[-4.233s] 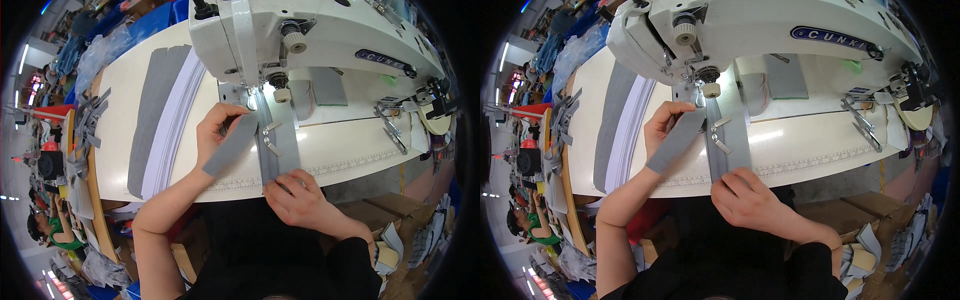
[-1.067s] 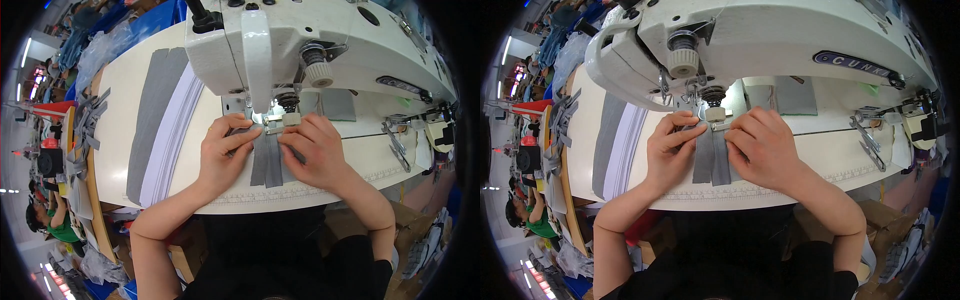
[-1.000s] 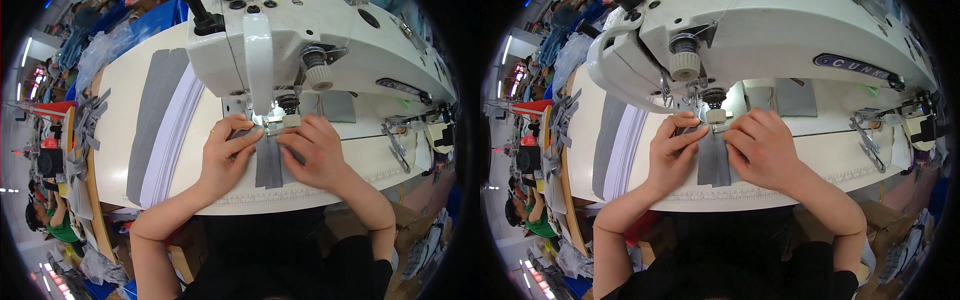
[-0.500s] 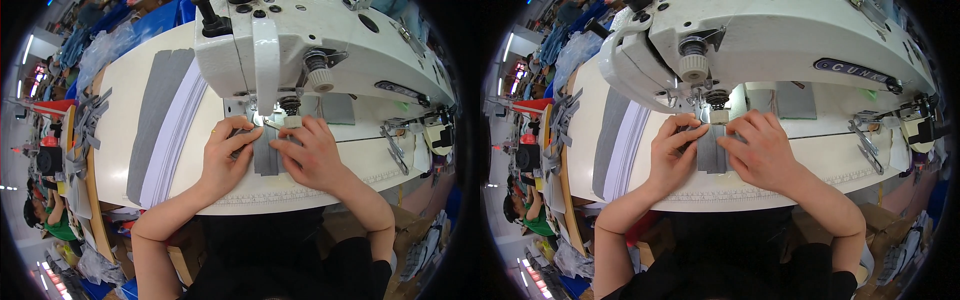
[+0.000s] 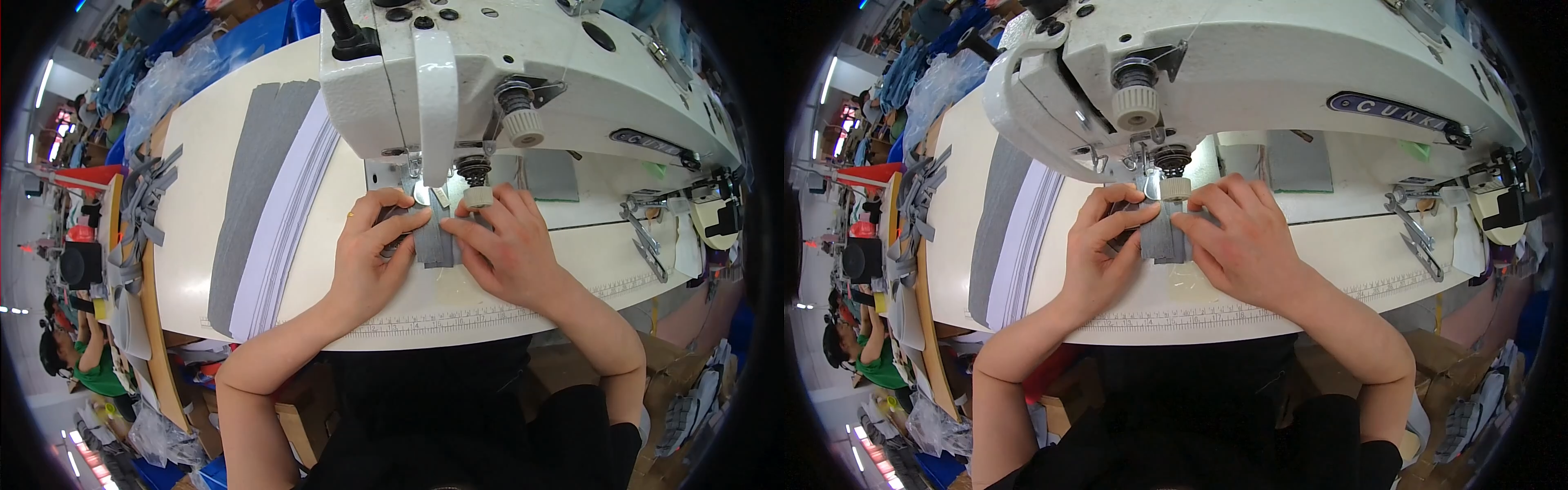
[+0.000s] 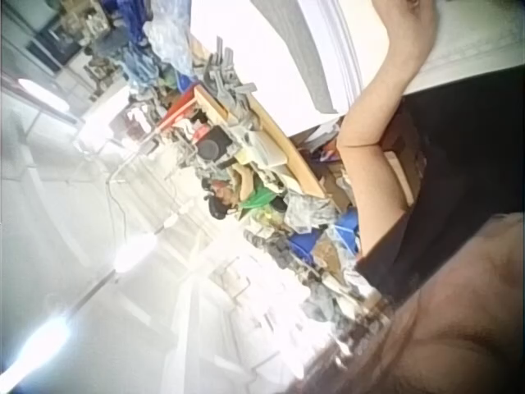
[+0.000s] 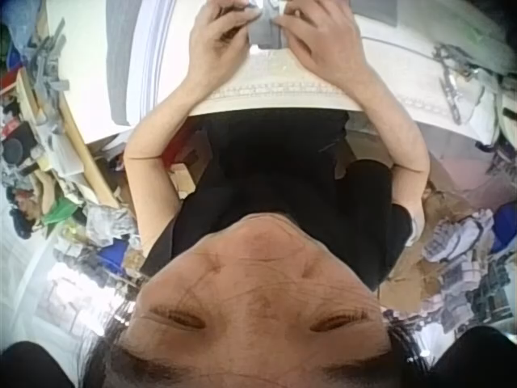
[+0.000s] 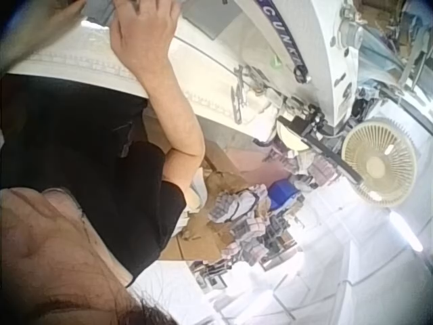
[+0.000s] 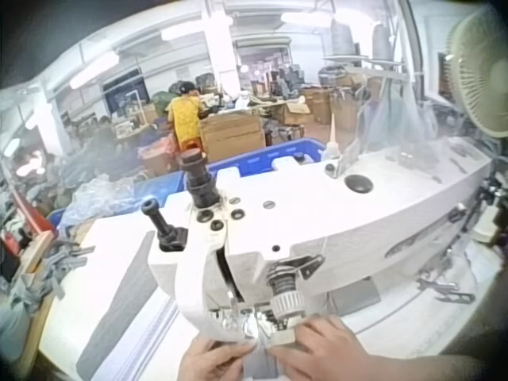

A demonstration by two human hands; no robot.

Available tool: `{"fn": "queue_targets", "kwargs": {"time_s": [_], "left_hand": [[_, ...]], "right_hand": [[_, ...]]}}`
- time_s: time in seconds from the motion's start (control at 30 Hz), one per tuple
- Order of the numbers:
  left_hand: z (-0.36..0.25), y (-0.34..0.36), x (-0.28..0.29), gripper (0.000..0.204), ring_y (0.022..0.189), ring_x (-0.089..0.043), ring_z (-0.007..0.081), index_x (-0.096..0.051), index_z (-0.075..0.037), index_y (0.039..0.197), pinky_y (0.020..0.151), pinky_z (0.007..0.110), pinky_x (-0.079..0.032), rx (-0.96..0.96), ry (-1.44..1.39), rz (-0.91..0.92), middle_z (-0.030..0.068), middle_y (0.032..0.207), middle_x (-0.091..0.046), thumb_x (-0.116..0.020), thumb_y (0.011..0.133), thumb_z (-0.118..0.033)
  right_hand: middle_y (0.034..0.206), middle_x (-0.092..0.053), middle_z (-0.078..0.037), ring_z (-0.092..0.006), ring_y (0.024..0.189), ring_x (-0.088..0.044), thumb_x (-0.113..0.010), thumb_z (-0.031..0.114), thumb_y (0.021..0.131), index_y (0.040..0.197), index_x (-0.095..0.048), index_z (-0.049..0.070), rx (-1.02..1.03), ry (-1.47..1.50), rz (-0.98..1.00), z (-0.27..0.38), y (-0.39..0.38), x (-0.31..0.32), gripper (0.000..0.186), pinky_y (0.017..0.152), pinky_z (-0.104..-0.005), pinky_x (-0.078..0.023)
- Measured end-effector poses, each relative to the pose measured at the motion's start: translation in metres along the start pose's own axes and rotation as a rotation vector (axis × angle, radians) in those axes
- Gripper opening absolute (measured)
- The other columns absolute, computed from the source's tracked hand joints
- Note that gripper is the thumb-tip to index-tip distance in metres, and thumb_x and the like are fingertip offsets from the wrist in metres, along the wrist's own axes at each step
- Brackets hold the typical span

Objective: The person is sewing grey fabric parts together using an industrial sewing machine in a workshop.

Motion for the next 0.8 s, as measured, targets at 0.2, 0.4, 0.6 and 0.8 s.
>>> {"fn": "queue_targets", "kwargs": {"time_s": [0.2,0.4,0.6,0.8], "left_hand": [[0.010,-0.004,-0.001,0.040,0.121,-0.062,0.0293,-0.078,-0.005,0.114,0.096,0.036,-0.057,-0.031,-0.028,-0.018,0.0122,0.130,-0.062,-0.072,0.078,0.012],[0.002,-0.001,-0.001,0.037,0.119,-0.064,0.0255,-0.078,-0.003,0.117,0.101,0.033,-0.051,0.012,0.019,0.013,0.0130,0.127,-0.062,-0.071,0.083,0.011],[0.002,0.000,0.000,0.032,0.118,-0.065,0.0264,-0.076,0.001,0.118,0.098,0.033,-0.055,0.003,0.031,-0.008,0.0137,0.128,-0.062,-0.077,0.086,0.006],[0.007,-0.002,-0.003,0.032,0.117,-0.064,0.0319,-0.074,-0.001,0.115,0.098,0.039,-0.053,0.053,-0.044,-0.026,0.0135,0.126,-0.065,-0.081,0.083,0.000]], "right_hand": [[0.110,-0.062,-0.006,-0.0280,0.107,-0.059,-0.074,0.009,0.077,0.107,-0.073,0.010,0.010,-0.013,-0.015,0.000,0.001,0.000,0.030,0.090,-0.0421,-0.046],[0.111,-0.062,-0.006,-0.0286,0.107,-0.058,-0.073,0.008,0.077,0.109,-0.073,0.009,0.005,-0.030,-0.024,-0.002,0.000,-0.001,0.032,0.090,-0.0423,-0.046],[0.113,-0.062,-0.007,-0.0290,0.108,-0.058,-0.072,0.008,0.077,0.111,-0.072,0.009,0.006,-0.040,-0.044,-0.003,0.001,-0.002,0.034,0.091,-0.0435,-0.046],[0.115,-0.062,-0.007,-0.0296,0.110,-0.058,-0.072,0.007,0.077,0.113,-0.070,0.008,-0.004,-0.070,-0.056,-0.004,0.001,-0.002,0.036,0.091,-0.0440,-0.046]]}}
Point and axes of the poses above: each hand's wrist, its own y-axis towards the middle knuckle, its own x-axis out of the back of the hand, z = x × y, the point moved 5 cm from there along y, towards the middle knuckle
